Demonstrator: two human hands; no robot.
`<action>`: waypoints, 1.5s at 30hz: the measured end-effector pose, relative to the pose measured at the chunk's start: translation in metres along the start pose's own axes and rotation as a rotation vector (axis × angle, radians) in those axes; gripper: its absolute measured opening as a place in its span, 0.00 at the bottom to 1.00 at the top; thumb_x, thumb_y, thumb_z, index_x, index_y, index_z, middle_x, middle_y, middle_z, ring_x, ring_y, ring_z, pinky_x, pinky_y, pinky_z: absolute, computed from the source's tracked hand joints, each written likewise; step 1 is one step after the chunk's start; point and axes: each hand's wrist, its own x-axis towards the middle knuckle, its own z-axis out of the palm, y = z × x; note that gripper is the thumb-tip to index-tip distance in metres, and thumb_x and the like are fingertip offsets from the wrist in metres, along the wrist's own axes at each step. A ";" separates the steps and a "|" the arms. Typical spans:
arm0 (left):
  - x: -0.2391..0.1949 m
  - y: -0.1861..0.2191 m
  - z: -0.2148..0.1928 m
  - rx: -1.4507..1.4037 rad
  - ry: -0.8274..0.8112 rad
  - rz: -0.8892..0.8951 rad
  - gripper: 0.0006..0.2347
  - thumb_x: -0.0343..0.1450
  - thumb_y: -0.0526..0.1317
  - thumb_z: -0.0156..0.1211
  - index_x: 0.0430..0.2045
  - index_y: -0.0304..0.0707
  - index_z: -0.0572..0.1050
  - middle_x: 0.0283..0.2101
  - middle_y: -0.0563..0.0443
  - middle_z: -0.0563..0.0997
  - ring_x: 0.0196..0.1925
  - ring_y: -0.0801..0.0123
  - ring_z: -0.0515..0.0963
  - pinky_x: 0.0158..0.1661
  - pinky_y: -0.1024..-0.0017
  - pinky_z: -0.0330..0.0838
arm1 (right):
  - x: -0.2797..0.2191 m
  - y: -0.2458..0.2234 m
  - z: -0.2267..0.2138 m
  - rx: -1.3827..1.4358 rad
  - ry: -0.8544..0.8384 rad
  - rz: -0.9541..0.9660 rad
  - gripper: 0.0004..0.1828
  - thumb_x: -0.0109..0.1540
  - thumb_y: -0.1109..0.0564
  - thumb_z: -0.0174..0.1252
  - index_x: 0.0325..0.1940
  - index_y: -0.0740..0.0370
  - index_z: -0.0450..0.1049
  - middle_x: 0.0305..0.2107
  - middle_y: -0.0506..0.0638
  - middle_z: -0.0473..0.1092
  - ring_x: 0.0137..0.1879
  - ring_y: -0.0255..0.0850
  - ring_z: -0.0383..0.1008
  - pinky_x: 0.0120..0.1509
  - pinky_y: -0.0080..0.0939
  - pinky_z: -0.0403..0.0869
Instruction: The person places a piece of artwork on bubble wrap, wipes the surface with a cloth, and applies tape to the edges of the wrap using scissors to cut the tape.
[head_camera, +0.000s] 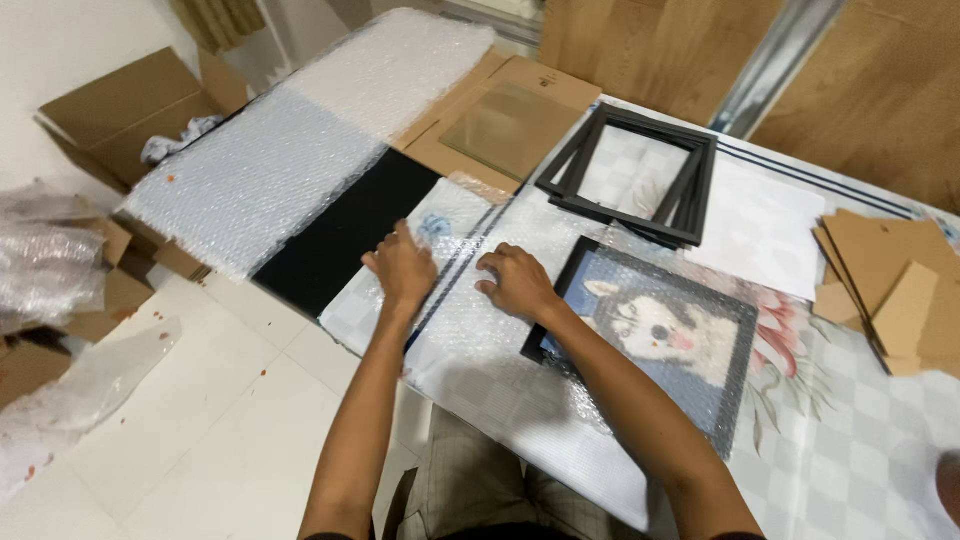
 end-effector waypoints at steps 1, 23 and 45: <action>0.007 -0.007 0.005 0.001 -0.006 0.018 0.25 0.70 0.40 0.65 0.63 0.36 0.66 0.47 0.39 0.82 0.56 0.43 0.79 0.61 0.40 0.58 | 0.000 -0.001 0.000 0.002 0.012 0.014 0.15 0.60 0.51 0.66 0.50 0.55 0.80 0.42 0.55 0.75 0.55 0.57 0.77 0.59 0.56 0.76; -0.127 0.215 -0.092 -0.822 -0.640 0.687 0.43 0.66 0.41 0.72 0.76 0.44 0.51 0.63 0.25 0.70 0.64 0.28 0.74 0.61 0.41 0.70 | -0.141 0.026 -0.143 0.835 0.488 0.565 0.21 0.60 0.49 0.68 0.51 0.63 0.77 0.31 0.56 0.79 0.26 0.38 0.77 0.30 0.36 0.81; -0.142 0.269 0.078 -0.185 -0.533 1.219 0.08 0.73 0.39 0.60 0.44 0.47 0.81 0.47 0.51 0.77 0.55 0.58 0.75 0.52 0.60 0.69 | -0.281 0.155 -0.097 0.022 0.538 0.903 0.28 0.59 0.52 0.66 0.64 0.48 0.74 0.28 0.49 0.80 0.46 0.54 0.84 0.53 0.60 0.82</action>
